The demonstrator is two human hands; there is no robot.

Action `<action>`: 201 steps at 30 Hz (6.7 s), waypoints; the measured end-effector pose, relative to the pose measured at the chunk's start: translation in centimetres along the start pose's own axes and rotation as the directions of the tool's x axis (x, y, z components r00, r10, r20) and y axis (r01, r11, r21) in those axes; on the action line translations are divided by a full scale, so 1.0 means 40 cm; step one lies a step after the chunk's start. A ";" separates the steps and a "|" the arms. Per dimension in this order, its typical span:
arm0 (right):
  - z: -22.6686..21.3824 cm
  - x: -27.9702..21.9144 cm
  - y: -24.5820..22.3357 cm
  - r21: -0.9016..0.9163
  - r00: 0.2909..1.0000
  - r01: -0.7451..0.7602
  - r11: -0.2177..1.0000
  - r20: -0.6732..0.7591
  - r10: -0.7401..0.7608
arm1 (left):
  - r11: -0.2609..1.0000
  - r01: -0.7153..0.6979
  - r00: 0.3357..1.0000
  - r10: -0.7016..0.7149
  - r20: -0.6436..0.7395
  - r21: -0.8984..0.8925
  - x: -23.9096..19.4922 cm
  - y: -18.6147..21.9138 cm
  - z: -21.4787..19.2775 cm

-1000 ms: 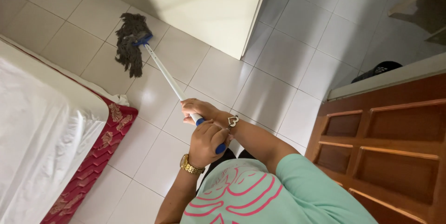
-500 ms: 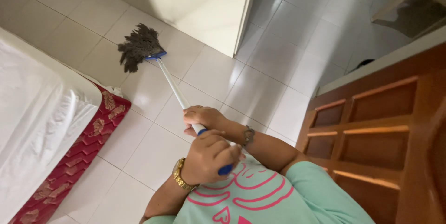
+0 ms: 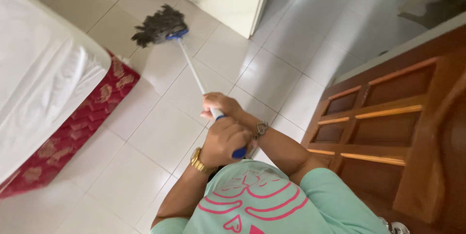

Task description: Mopping the floor in a hotel room with a mop.

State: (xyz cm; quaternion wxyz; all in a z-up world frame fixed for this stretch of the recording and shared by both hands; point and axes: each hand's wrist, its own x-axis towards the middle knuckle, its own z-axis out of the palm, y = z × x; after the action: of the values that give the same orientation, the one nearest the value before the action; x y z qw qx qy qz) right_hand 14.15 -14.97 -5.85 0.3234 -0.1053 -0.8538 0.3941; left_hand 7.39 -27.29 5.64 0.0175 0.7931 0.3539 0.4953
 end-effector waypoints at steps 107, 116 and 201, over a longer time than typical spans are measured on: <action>-0.302 0.303 0.552 0.306 0.892 -0.346 0.887 -0.185 0.412 | 0.973 -0.070 0.943 0.137 0.304 -0.221 0.237 -0.912 0.331; -0.331 0.218 0.629 0.438 0.753 -0.458 0.773 -0.270 0.600 | 0.936 -0.037 0.870 0.203 0.450 -0.351 0.302 -0.912 0.409; 0.953 0.184 -0.994 -0.097 0.967 0.248 0.964 -0.031 -0.252 | 0.928 -0.241 0.952 0.283 0.116 -0.285 -0.623 0.487 -1.201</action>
State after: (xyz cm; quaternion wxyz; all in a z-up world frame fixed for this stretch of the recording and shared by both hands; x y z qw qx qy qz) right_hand -12.73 -61.38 8.76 0.3837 -0.0198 -0.8703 0.3080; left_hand -26.78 -71.82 18.16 0.0855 0.8597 0.1721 0.4733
